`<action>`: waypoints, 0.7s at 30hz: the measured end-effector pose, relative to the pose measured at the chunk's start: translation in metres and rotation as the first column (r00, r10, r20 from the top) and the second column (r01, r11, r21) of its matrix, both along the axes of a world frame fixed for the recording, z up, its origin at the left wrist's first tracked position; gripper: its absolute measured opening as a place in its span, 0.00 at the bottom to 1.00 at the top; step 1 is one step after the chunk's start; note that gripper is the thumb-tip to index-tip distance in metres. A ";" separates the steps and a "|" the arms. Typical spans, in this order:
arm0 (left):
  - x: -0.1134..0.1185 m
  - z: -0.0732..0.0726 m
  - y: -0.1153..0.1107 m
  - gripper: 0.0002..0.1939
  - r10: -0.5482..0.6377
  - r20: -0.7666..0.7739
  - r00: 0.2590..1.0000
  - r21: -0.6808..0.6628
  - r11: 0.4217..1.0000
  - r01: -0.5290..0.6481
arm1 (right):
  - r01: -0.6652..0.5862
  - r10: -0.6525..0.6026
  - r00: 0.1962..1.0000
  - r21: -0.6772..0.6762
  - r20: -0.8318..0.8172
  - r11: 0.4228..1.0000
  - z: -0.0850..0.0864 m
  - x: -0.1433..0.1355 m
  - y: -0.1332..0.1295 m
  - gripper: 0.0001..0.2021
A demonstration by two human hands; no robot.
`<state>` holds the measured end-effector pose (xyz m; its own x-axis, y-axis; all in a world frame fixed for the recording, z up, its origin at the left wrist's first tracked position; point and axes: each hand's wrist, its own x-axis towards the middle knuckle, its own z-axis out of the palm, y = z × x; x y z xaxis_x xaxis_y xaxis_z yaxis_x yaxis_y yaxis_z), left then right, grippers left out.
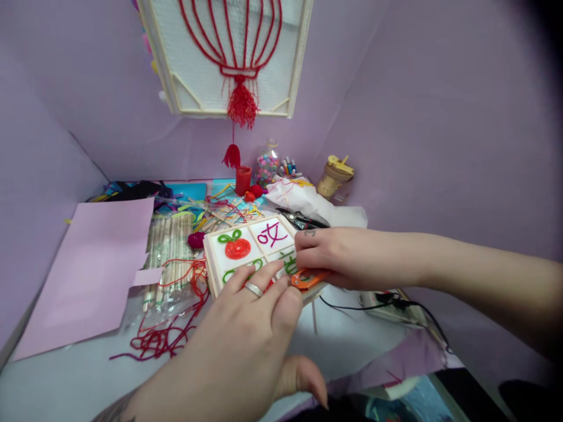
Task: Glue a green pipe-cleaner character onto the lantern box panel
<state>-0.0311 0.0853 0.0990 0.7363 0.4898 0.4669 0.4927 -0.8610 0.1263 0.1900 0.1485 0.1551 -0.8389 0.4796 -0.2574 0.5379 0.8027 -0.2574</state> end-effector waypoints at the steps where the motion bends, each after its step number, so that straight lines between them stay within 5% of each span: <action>1: -0.001 0.000 0.000 0.40 0.001 -0.006 1.000 -0.009 1.000 -0.001 | -0.030 0.030 0.999 0.007 0.011 1.000 0.000 0.001 0.001 0.06; 11: -0.001 0.000 0.001 0.43 -0.007 0.019 1.000 -0.059 0.998 0.008 | -0.244 0.267 0.960 0.218 -0.083 0.945 -0.007 0.010 0.010 0.13; 21: 0.001 0.000 0.000 0.41 0.003 0.003 1.000 -0.103 0.995 -0.003 | 0.049 -0.062 0.932 -0.047 -0.357 0.998 -0.001 0.036 0.003 0.15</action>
